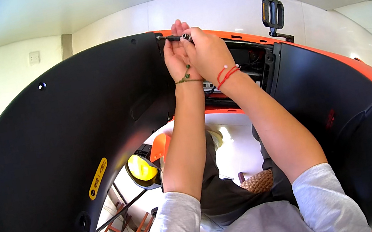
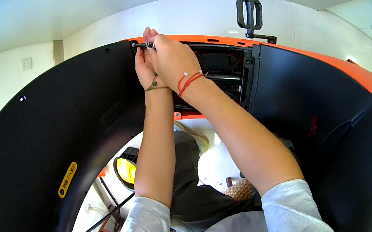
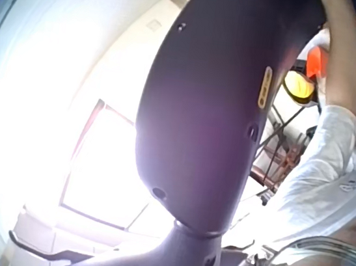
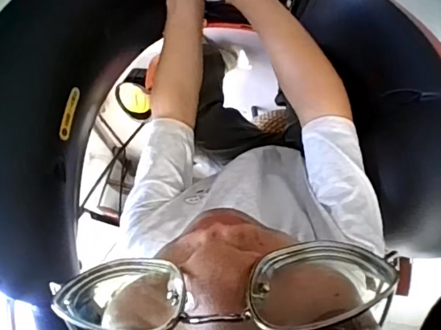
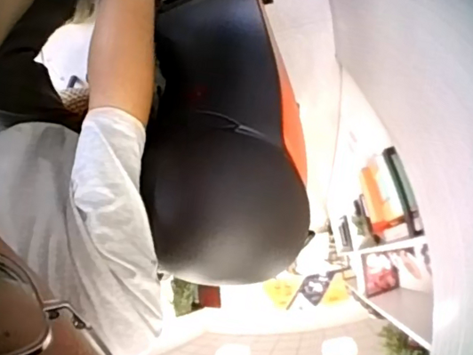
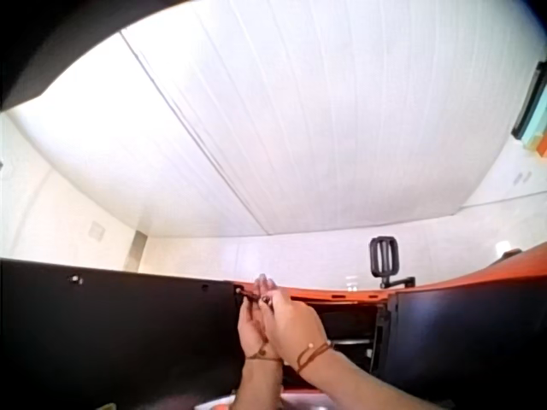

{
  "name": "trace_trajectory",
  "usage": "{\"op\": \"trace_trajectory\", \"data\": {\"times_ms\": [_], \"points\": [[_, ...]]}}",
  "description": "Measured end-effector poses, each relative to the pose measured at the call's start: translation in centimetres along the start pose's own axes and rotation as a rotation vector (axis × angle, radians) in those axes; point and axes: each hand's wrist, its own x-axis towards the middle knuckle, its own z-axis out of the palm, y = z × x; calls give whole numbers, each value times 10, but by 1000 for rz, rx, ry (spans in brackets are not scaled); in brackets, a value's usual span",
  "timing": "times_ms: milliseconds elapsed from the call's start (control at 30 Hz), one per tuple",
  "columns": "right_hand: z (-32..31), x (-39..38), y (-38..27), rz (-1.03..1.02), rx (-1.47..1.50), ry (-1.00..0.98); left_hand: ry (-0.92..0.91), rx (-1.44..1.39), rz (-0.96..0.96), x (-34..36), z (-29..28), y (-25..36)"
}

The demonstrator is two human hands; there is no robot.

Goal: The person uses a screwdriver to unscrew and remove a black plastic panel from the underside of a scooter, then handles the panel and uses the screwdriver to work on internal components near the battery area.

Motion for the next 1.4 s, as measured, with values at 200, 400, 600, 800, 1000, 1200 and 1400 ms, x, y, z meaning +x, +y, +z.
{"op": "trace_trajectory", "data": {"times_ms": [200, 400, 600, 800, 1000, 1200, 1400], "points": [[-14, -6, -31, 110, 52, -67, -73, 40, -66, 5, -14, 24], [-16, -3, -17, -160, -28, 162, 75, 63, -53, 16, -8, 22], [-28, 1, -17, 308, -32, -120, 45, 332, -71, -2, 2, 6], [-23, -5, -17, 92, 45, 59, 235, 313, -26, -2, 26, -2], [-29, -1, -22, 257, -45, -110, 212, 380, -60, 6, 13, 7], [-29, 2, -28, 139, 115, 46, 238, 399, -68, 9, 7, 14], [-25, 9, -9, 575, 1017, -113, 29, 393, -215, -16, 17, 16]]}}
